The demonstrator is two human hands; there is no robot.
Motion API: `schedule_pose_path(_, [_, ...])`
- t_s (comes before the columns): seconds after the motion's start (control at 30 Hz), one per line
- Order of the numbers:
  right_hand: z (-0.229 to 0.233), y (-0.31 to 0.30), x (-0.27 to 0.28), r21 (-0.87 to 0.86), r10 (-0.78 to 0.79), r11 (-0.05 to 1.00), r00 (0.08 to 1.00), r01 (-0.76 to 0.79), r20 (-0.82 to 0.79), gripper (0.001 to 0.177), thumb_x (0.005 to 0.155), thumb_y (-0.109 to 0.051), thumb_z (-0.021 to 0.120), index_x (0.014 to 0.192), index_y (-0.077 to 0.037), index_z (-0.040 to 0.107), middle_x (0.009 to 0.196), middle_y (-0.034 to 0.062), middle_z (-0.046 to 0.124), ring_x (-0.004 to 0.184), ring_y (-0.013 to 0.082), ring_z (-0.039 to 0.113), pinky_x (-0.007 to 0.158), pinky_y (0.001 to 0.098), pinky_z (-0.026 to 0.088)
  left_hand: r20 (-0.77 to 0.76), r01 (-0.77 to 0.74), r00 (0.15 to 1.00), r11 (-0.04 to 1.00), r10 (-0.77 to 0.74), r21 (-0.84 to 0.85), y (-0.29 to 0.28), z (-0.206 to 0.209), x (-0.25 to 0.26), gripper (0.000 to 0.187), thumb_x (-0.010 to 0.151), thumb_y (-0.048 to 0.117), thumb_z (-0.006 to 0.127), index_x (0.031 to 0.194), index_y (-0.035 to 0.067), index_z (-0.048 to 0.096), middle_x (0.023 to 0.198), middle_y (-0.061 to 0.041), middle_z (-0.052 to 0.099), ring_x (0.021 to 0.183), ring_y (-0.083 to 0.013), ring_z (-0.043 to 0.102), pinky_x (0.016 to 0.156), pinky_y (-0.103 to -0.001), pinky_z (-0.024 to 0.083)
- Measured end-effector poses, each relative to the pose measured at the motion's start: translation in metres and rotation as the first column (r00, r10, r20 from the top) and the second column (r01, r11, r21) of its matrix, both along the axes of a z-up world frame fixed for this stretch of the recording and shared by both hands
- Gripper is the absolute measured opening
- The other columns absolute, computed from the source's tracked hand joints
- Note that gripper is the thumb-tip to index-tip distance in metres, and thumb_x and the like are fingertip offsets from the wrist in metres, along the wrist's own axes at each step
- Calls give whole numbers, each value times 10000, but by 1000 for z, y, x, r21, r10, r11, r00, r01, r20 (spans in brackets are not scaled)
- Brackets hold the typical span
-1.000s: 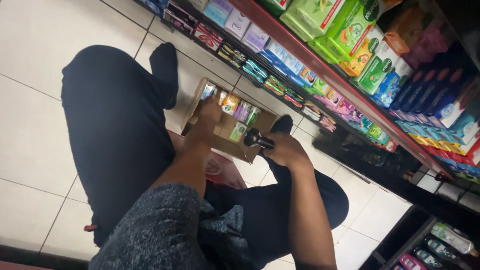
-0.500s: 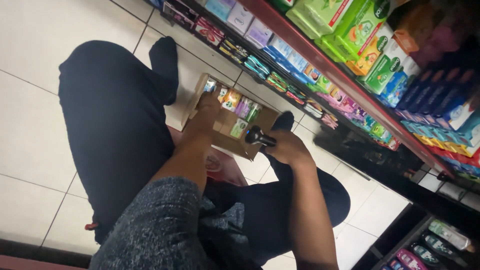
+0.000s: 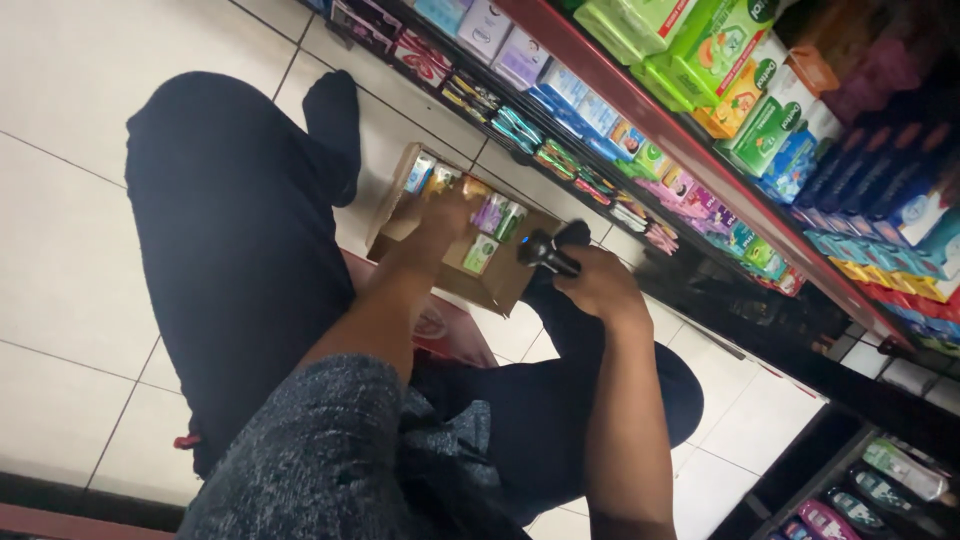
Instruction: The person sits on the floor in a store aisle and repeatedly picks small boxes from a cardboard box, scans them with a handheld barcode scanner, and places them on the shelf. The person handles multiple boxes of different colors and sizes throughout the clip.
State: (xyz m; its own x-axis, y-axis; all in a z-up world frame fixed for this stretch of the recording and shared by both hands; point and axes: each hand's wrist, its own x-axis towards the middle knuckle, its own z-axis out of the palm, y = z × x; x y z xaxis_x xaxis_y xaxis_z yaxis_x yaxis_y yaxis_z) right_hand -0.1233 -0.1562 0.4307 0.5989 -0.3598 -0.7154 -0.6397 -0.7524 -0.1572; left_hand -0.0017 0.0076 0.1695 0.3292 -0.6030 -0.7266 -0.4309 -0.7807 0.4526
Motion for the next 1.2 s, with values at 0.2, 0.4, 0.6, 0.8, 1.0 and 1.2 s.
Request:
schedule_pose_path(0.2, [-1, -1, -2, 62, -1, 998, 996, -5, 94, 513, 710, -220, 821, 1203, -127, 714, 1115, 203, 716, 1065, 386, 673, 928, 436, 523, 108, -92, 986, 952, 128, -293, 2, -107, -52, 467, 916, 347, 675, 1382, 338, 647, 1561, -250, 377, 1368, -432, 460, 1078, -512, 449])
schedule_pose_path(0.4, [1, -1, -3, 62, -11, 998, 999, 9, 40, 503, 732, -224, 807, 1217, -124, 720, 1150, 191, 720, 1103, 375, 671, 957, 428, 521, 102, 25, 994, 998, -31, 61, 2, -13, -10, 559, 930, 434, 662, 1459, 309, 530, 1637, -188, 277, 1444, -357, 406, 1093, -521, 438])
schedule_pose_path(0.6, [4, 0, -1, 56, -8, 998, 1000, 6, 29, 502, 725, -217, 801, 1212, -133, 719, 1139, 187, 720, 1100, 370, 671, 962, 425, 518, 388, -209, 905, 977, 174, 49, 24, -117, -9, 486, 924, 294, 656, 1398, 301, 551, 1653, -174, 169, 1489, -391, 241, 1138, -477, 345])
schedule_pose_path(0.8, [2, -1, -3, 65, -13, 998, 998, 9, 57, 496, 722, -217, 799, 1205, -128, 721, 1150, 180, 720, 1097, 369, 670, 953, 428, 518, 203, -334, 929, 937, 310, 98, 22, -37, 7, 508, 896, 188, 669, 1389, 201, 546, 1665, -161, 139, 1492, -392, 228, 1144, -484, 334])
schedule_pose_path(1.0, [3, -1, -4, 52, -12, 999, 999, 9, 50, 518, 726, -223, 797, 1231, -145, 709, 1132, 186, 719, 1073, 371, 675, 932, 429, 522, 493, -5, 870, 1000, 10, -12, 4, -61, -18, 603, 893, 254, 652, 1450, 99, 481, 1400, -229, 438, 1364, -396, 345, 1068, -566, 350])
schedule_pose_path(1.2, [12, -2, 0, 81, -71, 995, 995, 65, 73, 443, 733, -187, 753, 1173, -137, 735, 1082, 175, 740, 1001, 359, 710, 888, 428, 541, -41, 165, 983, 955, -181, -247, -38, -108, -68, 642, 750, 356, 767, 1308, 100, 580, 1285, -186, 628, 1165, -366, 625, 921, -445, 547])
